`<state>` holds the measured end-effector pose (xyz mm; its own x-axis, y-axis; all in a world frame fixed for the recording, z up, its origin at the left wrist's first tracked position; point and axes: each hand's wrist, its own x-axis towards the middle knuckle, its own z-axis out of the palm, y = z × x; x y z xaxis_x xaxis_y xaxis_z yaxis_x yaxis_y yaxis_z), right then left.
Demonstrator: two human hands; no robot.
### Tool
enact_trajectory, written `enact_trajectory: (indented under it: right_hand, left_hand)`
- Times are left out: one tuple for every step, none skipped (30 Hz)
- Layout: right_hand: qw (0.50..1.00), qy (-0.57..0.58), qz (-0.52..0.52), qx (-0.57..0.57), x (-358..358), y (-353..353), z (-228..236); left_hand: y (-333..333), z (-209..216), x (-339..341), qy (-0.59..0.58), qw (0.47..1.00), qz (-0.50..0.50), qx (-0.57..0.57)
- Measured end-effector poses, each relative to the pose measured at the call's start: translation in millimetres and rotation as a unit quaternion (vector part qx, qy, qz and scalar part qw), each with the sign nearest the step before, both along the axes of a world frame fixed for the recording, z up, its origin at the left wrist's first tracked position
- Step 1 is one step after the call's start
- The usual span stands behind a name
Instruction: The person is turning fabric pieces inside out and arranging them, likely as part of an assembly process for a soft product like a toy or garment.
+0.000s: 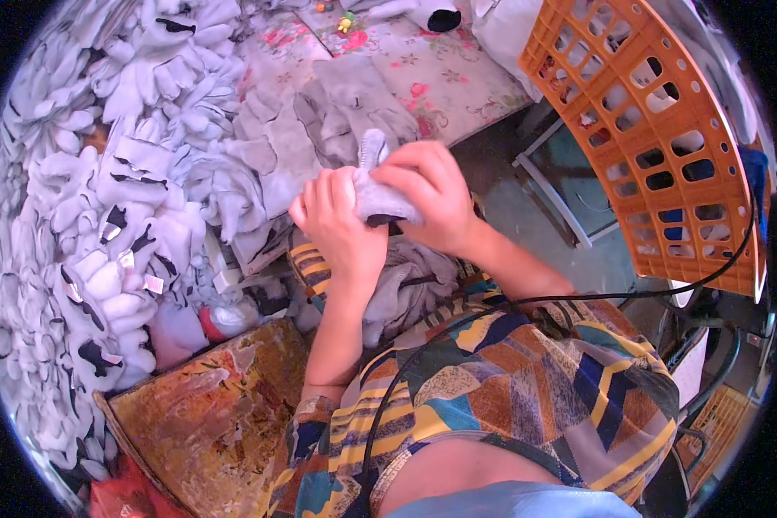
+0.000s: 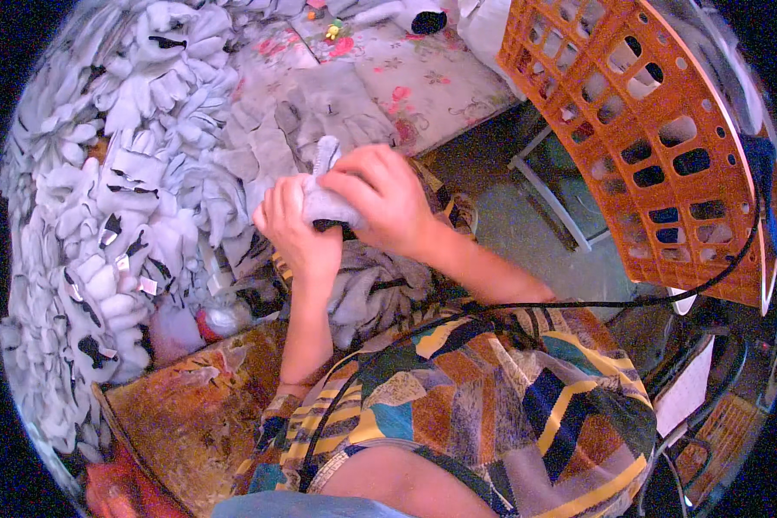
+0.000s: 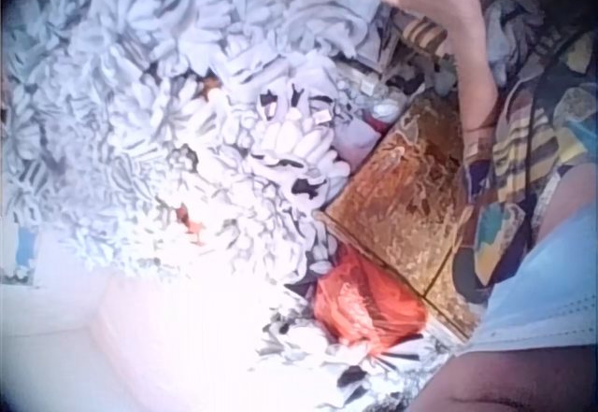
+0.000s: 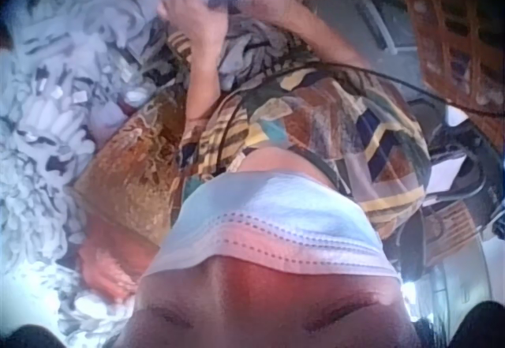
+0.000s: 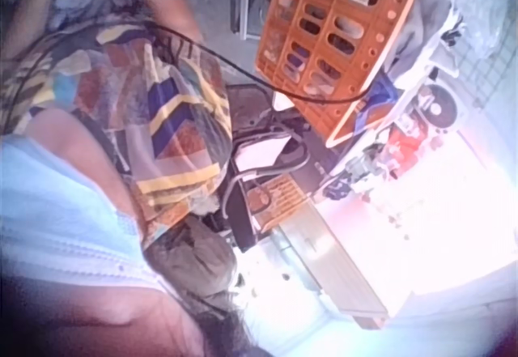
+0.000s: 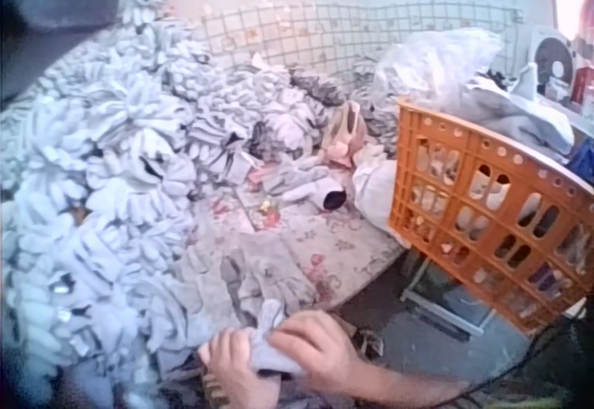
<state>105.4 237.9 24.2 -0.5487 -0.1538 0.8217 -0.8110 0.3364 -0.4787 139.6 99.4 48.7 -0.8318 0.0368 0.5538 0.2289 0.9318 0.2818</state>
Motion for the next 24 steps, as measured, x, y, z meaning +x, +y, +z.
enact_trajectory:
  right_hand:
    - [1.000, 0.000, 0.012, 0.002, 3.1, -3.0, 0.6]
    - [1.000, -0.001, 0.022, 0.004, 5.0, -4.8, 1.0]
    - [1.000, -0.005, 0.025, 0.008, 6.8, -4.2, 0.7]
    - [0.999, -0.015, 0.032, 0.008, 7.1, -4.0, 2.1]
    - [0.999, -0.024, 0.038, 0.008, 7.1, -3.6, 5.1]
    - [0.998, -0.034, 0.044, 0.009, 7.2, -3.1, 7.7]
    - [0.997, -0.053, 0.060, 0.001, 8.1, -2.6, 9.8]
    - [0.994, -0.073, 0.076, -0.007, 9.4, -2.0, 11.7]
    - [0.991, -0.091, 0.092, -0.015, 9.9, -1.2, 12.5]
    - [0.993, -0.090, 0.080, 0.009, 9.1, -0.7, 11.8]
    - [0.993, -0.089, 0.068, 0.032, 7.4, -0.2, 10.3]
    - [0.993, -0.088, 0.056, 0.056, 5.9, 0.7, 8.1]
    - [0.993, -0.096, 0.040, 0.051, 4.6, 2.1, 4.2]
    - [0.993, -0.103, 0.023, 0.047, 3.3, 4.0, -1.0]
    - [0.993, -0.111, 0.007, 0.041, 1.2, 4.9, -2.9]
    - [0.994, -0.104, -0.014, 0.025, -0.5, 5.3, -1.5]
    - [0.995, -0.097, -0.036, 0.010, -2.1, 5.8, 1.1]
    - [0.994, -0.090, -0.058, -0.006, -3.2, 6.4, 2.3]
    - [0.992, -0.088, -0.087, -0.030, -4.6, 2.6, 2.8]
    - [0.992, -0.088, -0.077, -0.047, -6.3, 0.6, 2.2]
    - [0.992, -0.087, -0.068, -0.064, -8.4, -0.3, 1.8]
    - [0.991, -0.086, -0.059, -0.081, -10.3, -0.5, 1.0]
    - [0.992, -0.104, -0.029, -0.069, -11.9, 1.9, -1.5]
    - [0.991, -0.120, 0.002, -0.057, -13.3, 5.9, -4.6]
  left_hand:
    - [0.0, 1.7, 0.8, -0.004, 1.000, 0.007, 0.004]
    - [-0.2, 2.7, 1.3, 0.004, 1.000, 0.011, 0.000]
    - [-0.6, 3.7, 2.9, 0.012, 1.000, 0.016, -0.004]
    - [-0.9, 4.1, 4.2, 0.020, 1.000, 0.021, -0.008]
    - [-0.8, 3.9, 5.1, 0.024, 0.999, 0.022, -0.008]
    - [-0.6, 3.2, 5.9, 0.028, 0.999, 0.022, -0.009]
    - [-0.6, 2.8, 6.7, 0.033, 0.999, 0.022, -0.009]
    - [-1.1, 2.9, 8.2, 0.026, 0.999, 0.023, -0.016]
    - [-1.2, 3.4, 9.9, 0.020, 0.999, 0.024, -0.022]
    - [-1.2, 3.9, 11.4, 0.014, 0.999, 0.024, -0.028]
    - [-0.4, 4.7, 12.2, 0.009, 1.000, 0.010, -0.019]
    - [1.6, 5.5, 13.1, 0.004, 1.000, -0.005, -0.010]
    - [4.2, 6.5, 14.5, -0.001, 1.000, -0.019, 0.000]
    - [9.3, 8.4, 18.1, -0.001, 0.999, -0.037, 0.004]
    - [16.5, 12.1, 23.3, -0.002, 0.999, -0.053, 0.007]
    - [23.5, 14.6, 29.3, -0.003, 0.998, -0.069, 0.010]
    - [29.6, 16.1, 34.4, -0.004, 0.996, -0.086, 0.020]
    - [30.9, 16.0, 36.5, -0.002, 0.995, -0.094, 0.019]
    - [31.7, 15.7, 38.1, -0.001, 0.995, -0.101, 0.018]
    - [31.9, 15.6, 39.0, 0.001, 0.994, -0.109, 0.016]
    - [30.2, 18.7, 37.3, -0.003, 0.993, -0.114, 0.027]
    - [27.3, 19.8, 35.1, 0.000, 0.994, -0.111, 0.017]
    - [23.7, 20.9, 32.1, 0.002, 0.994, -0.107, 0.008]
    - [19.0, 22.5, 28.4, 0.004, 0.995, -0.102, -0.002]
